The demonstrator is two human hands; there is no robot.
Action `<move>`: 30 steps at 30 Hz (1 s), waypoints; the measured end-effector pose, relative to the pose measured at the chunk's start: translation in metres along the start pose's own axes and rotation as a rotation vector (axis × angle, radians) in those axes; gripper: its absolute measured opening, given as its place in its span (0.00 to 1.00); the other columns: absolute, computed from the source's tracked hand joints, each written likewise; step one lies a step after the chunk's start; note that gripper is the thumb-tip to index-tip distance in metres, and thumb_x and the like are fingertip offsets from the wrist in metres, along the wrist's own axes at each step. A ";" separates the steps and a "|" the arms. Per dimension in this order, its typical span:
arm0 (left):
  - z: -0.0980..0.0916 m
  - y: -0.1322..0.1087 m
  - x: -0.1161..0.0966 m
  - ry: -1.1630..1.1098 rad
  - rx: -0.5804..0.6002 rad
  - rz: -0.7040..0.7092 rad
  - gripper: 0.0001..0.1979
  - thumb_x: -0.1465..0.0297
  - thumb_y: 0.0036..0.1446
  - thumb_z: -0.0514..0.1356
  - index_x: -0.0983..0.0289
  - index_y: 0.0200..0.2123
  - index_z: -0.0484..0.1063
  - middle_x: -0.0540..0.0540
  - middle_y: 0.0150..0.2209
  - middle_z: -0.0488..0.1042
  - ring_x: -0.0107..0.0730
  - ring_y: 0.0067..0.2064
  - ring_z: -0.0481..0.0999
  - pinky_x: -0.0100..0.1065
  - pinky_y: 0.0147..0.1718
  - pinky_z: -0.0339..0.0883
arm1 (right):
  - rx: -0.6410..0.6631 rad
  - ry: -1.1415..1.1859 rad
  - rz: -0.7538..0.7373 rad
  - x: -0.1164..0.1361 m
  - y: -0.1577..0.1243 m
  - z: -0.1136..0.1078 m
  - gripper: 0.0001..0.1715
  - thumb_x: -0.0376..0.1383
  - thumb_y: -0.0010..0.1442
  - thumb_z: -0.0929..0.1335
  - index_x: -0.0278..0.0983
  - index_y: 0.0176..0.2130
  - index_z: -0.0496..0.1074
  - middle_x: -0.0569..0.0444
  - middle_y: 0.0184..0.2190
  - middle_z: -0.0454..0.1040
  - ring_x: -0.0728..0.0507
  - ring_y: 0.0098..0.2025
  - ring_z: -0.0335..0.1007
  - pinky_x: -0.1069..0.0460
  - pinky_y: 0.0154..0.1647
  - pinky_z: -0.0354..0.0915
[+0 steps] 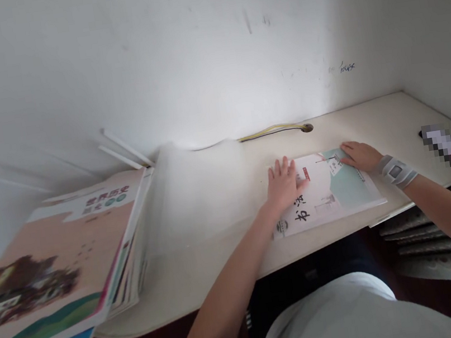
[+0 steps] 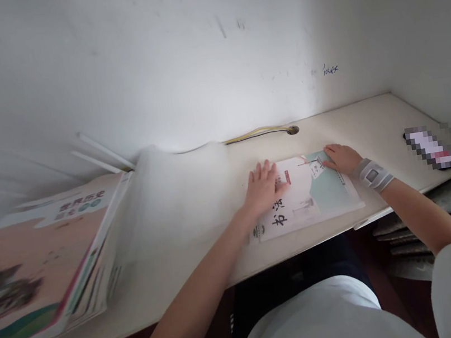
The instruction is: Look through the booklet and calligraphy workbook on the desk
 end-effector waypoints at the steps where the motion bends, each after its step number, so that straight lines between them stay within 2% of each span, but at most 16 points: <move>1: -0.001 -0.011 -0.013 -0.003 0.031 0.092 0.37 0.49 0.58 0.45 0.66 0.63 0.48 0.63 0.66 0.42 0.54 0.66 0.39 0.52 0.59 0.40 | 0.010 -0.016 0.011 0.001 0.002 -0.004 0.32 0.49 0.64 0.54 0.29 0.55 0.63 0.38 0.54 0.65 0.36 0.55 0.61 0.44 0.52 0.59; 3: 0.001 -0.038 -0.039 -0.008 0.103 0.317 0.37 0.48 0.56 0.48 0.63 0.62 0.51 0.62 0.66 0.45 0.52 0.66 0.42 0.49 0.59 0.44 | 0.030 -0.049 0.036 0.002 0.006 -0.011 0.28 0.49 0.63 0.56 0.31 0.50 0.66 0.40 0.48 0.68 0.37 0.50 0.63 0.46 0.47 0.61; 5: 0.000 -0.063 -0.058 0.019 0.099 0.448 0.33 0.49 0.56 0.51 0.61 0.59 0.56 0.63 0.63 0.53 0.49 0.64 0.50 0.47 0.58 0.47 | 0.054 -0.068 0.056 0.002 0.009 -0.014 0.25 0.48 0.63 0.57 0.32 0.45 0.68 0.41 0.45 0.69 0.38 0.47 0.64 0.47 0.45 0.61; 8: -0.001 -0.085 -0.074 0.122 -0.003 0.537 0.24 0.58 0.59 0.54 0.66 0.54 0.61 0.64 0.53 0.67 0.45 0.56 0.64 0.44 0.52 0.56 | 0.086 -0.073 0.086 0.000 0.010 -0.015 0.22 0.46 0.64 0.56 0.33 0.43 0.68 0.41 0.44 0.69 0.39 0.46 0.64 0.49 0.42 0.60; 11: -0.001 -0.097 -0.092 0.255 -0.125 0.668 0.15 0.73 0.61 0.51 0.71 0.50 0.63 0.64 0.46 0.70 0.41 0.48 0.69 0.40 0.46 0.62 | 0.119 -0.065 0.143 -0.008 0.002 -0.012 0.22 0.45 0.64 0.55 0.34 0.41 0.68 0.42 0.43 0.70 0.39 0.45 0.65 0.49 0.39 0.59; 13: -0.002 -0.099 -0.101 0.310 -0.196 0.732 0.14 0.78 0.60 0.48 0.72 0.48 0.64 0.64 0.45 0.71 0.39 0.46 0.70 0.39 0.45 0.62 | 0.145 -0.052 0.180 -0.016 -0.009 -0.009 0.23 0.45 0.64 0.54 0.35 0.38 0.69 0.44 0.39 0.72 0.41 0.41 0.68 0.50 0.36 0.59; 15: -0.002 -0.097 -0.107 0.316 -0.239 0.768 0.13 0.79 0.60 0.48 0.71 0.47 0.65 0.62 0.44 0.71 0.38 0.46 0.70 0.39 0.45 0.63 | 0.185 -0.013 0.210 -0.026 -0.025 -0.007 0.25 0.47 0.64 0.53 0.35 0.33 0.69 0.47 0.35 0.73 0.43 0.36 0.69 0.51 0.32 0.58; 18: -0.001 -0.087 -0.113 0.277 -0.284 0.800 0.13 0.78 0.61 0.47 0.68 0.47 0.66 0.60 0.43 0.72 0.37 0.48 0.70 0.39 0.47 0.62 | 0.220 0.084 0.270 -0.042 -0.051 -0.009 0.26 0.48 0.63 0.55 0.36 0.27 0.68 0.47 0.31 0.73 0.44 0.35 0.69 0.52 0.32 0.58; 21: 0.000 -0.072 -0.118 0.233 -0.295 0.849 0.14 0.77 0.62 0.47 0.67 0.47 0.66 0.59 0.44 0.73 0.36 0.49 0.69 0.39 0.50 0.60 | 0.272 0.292 0.366 -0.059 -0.078 -0.014 0.25 0.51 0.61 0.57 0.35 0.29 0.67 0.48 0.29 0.72 0.45 0.29 0.69 0.53 0.27 0.59; 24: -0.001 -0.049 -0.122 0.197 -0.252 0.903 0.16 0.78 0.62 0.46 0.65 0.49 0.66 0.57 0.47 0.73 0.34 0.51 0.68 0.41 0.54 0.57 | 0.364 0.581 0.447 -0.069 -0.104 -0.010 0.24 0.53 0.57 0.61 0.35 0.34 0.66 0.50 0.27 0.71 0.48 0.21 0.66 0.54 0.19 0.58; 26: -0.003 -0.028 -0.122 0.192 -0.225 0.856 0.17 0.77 0.62 0.47 0.63 0.51 0.66 0.57 0.50 0.71 0.37 0.56 0.65 0.46 0.57 0.52 | 0.320 0.759 0.519 -0.077 -0.119 -0.008 0.22 0.52 0.55 0.63 0.36 0.35 0.65 0.51 0.27 0.70 0.48 0.22 0.66 0.54 0.16 0.58; 30: -0.007 0.003 -0.119 0.195 -0.194 0.620 0.21 0.79 0.59 0.46 0.63 0.56 0.61 0.62 0.60 0.60 0.48 0.62 0.55 0.56 0.57 0.49 | 0.028 1.011 0.766 -0.103 -0.150 0.002 0.15 0.46 0.55 0.63 0.37 0.34 0.64 0.51 0.26 0.70 0.47 0.23 0.65 0.55 0.15 0.59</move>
Point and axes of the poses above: each hand's wrist, its own y-axis towards the middle knuckle, its own z-axis out of the palm, x = y × z, the point moved 7 cm from there along y, towards the middle knuckle
